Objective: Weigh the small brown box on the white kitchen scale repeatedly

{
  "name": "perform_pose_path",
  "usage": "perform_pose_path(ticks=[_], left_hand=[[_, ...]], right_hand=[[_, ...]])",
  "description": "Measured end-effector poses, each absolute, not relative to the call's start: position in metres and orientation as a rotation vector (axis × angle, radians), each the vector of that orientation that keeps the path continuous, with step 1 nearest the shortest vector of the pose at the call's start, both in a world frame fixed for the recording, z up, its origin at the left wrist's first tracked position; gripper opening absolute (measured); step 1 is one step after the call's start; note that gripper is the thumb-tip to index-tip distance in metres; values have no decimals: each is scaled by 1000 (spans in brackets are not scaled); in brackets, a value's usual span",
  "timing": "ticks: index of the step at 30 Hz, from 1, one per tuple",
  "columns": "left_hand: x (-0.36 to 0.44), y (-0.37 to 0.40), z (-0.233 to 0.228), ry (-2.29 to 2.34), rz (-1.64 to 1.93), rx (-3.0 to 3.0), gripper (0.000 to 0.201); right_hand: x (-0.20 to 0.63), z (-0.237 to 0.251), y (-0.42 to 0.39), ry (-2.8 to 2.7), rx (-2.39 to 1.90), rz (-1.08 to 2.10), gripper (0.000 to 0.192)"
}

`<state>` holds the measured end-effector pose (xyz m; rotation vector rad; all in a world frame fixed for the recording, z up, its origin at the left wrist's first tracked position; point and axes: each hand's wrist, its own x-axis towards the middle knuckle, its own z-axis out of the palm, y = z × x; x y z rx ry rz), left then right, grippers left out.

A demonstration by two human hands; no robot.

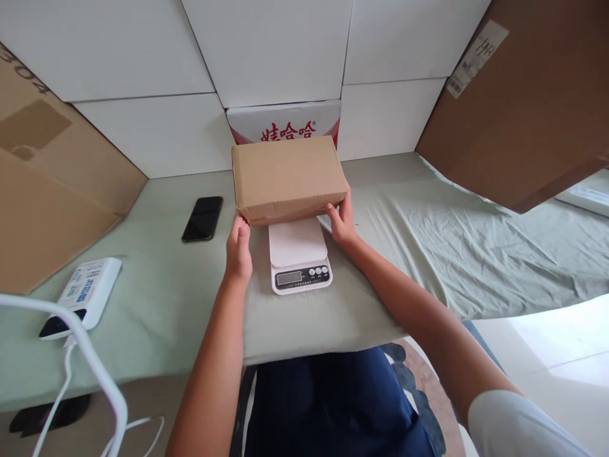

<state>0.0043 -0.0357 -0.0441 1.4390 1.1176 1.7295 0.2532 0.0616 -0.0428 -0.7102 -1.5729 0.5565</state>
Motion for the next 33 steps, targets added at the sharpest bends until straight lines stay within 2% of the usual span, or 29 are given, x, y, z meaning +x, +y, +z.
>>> perform_pose_path(ticks=[9,12,19,24,33], left_hand=[[13,-64,-28,1151,1822,1442,86],[15,-78,-29,1162,1803,1438,91],[21,-116,-42,1176,1816,1360,92],[22,-121,-47,1184,1817,1317,90],[22,-126,-52,1218,1793,1299,82]], right_hand=[[264,-36,27,-1672,-681,384,78],[273,-36,6,-1705,-696,413,78],[278,-46,-24,-1705,-750,653,81],[277,-47,-26,-1687,-811,663,86],[276,-48,-26,-1611,-795,707,82]])
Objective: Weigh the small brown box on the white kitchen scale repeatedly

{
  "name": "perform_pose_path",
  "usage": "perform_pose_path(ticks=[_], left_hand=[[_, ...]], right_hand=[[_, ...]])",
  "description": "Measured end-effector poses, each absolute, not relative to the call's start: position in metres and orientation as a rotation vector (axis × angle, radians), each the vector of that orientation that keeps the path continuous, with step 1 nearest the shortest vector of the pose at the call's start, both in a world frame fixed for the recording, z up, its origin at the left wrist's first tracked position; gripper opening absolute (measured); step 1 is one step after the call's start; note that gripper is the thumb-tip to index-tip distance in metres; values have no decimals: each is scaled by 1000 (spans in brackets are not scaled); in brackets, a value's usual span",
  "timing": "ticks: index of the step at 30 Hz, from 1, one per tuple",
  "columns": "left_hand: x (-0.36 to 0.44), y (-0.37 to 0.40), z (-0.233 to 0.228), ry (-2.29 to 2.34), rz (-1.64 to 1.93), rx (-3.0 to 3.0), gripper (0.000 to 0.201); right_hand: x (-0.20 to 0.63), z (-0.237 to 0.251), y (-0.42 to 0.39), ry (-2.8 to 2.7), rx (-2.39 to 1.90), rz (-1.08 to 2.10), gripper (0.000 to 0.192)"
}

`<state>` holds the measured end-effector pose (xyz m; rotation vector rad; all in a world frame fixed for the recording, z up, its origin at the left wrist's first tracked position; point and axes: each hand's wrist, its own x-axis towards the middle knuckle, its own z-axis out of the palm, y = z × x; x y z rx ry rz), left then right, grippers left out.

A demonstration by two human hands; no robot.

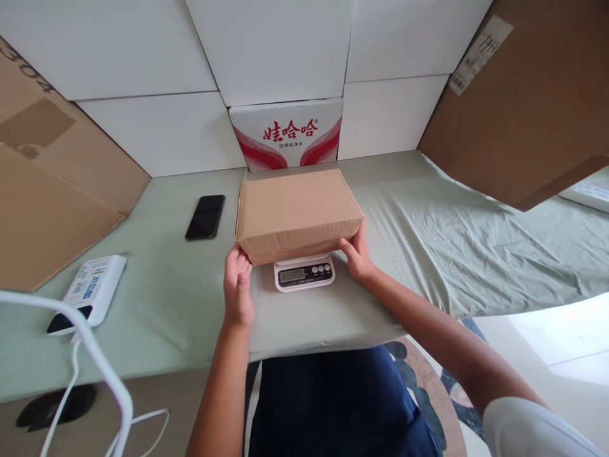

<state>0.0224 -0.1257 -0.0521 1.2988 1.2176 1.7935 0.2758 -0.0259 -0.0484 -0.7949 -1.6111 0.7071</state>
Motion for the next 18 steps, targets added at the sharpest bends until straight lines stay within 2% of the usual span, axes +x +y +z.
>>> perform_pose_path(ticks=[7,13,18], left_hand=[[23,-126,-52,1257,1760,1307,84],[22,-126,-51,1247,1801,1271,86],[24,-125,-51,1243,1732,1292,88]], right_hand=[[274,-48,-27,-1563,-797,750,84],[277,-44,-28,-1510,-761,717,78],[275,-41,-30,-1503,-747,763,84]])
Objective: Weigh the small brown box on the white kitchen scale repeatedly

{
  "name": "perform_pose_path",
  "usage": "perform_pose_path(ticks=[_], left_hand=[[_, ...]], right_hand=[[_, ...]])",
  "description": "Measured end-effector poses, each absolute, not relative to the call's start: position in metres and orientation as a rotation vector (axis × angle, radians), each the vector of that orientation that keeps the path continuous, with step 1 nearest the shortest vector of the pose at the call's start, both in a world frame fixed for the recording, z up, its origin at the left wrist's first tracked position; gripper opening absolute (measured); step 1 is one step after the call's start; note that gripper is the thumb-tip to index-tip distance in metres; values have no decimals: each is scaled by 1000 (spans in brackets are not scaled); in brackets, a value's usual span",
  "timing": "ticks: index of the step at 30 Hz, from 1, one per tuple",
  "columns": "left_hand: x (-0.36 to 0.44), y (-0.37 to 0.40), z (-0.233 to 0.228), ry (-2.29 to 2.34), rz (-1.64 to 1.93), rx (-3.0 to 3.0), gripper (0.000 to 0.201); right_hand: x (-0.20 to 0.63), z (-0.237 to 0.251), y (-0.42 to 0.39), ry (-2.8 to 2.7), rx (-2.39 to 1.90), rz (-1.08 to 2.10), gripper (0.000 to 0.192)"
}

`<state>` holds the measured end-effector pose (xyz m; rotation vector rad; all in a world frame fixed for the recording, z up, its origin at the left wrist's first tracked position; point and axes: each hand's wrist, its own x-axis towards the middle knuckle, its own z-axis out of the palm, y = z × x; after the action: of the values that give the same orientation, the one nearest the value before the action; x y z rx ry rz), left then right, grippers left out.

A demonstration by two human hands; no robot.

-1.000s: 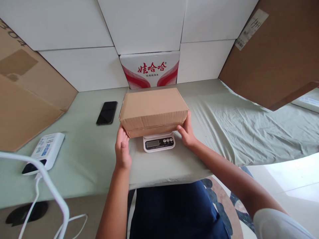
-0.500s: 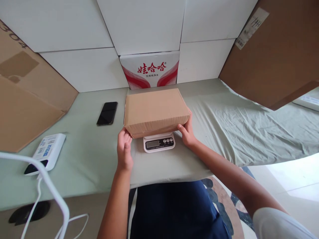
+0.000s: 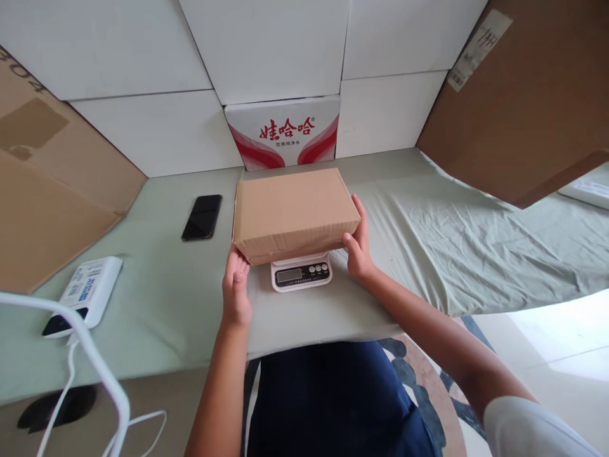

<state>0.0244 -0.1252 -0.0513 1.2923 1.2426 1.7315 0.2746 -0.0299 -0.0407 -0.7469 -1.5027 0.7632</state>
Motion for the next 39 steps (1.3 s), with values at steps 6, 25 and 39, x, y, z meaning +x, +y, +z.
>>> perform_pose_path(ticks=[6,25,39], left_hand=[[29,-124,-18,1165,1768,1277,88],[-11,39,-71,1221,1764,1130,76],[-8,41,-65,1177,1743,1162,85]], right_hand=[[275,-24,-26,-1518,-741,740,85],[241,-52,110,-1404,-743,904,82],[241,-51,89,-1382,-854,877,90]])
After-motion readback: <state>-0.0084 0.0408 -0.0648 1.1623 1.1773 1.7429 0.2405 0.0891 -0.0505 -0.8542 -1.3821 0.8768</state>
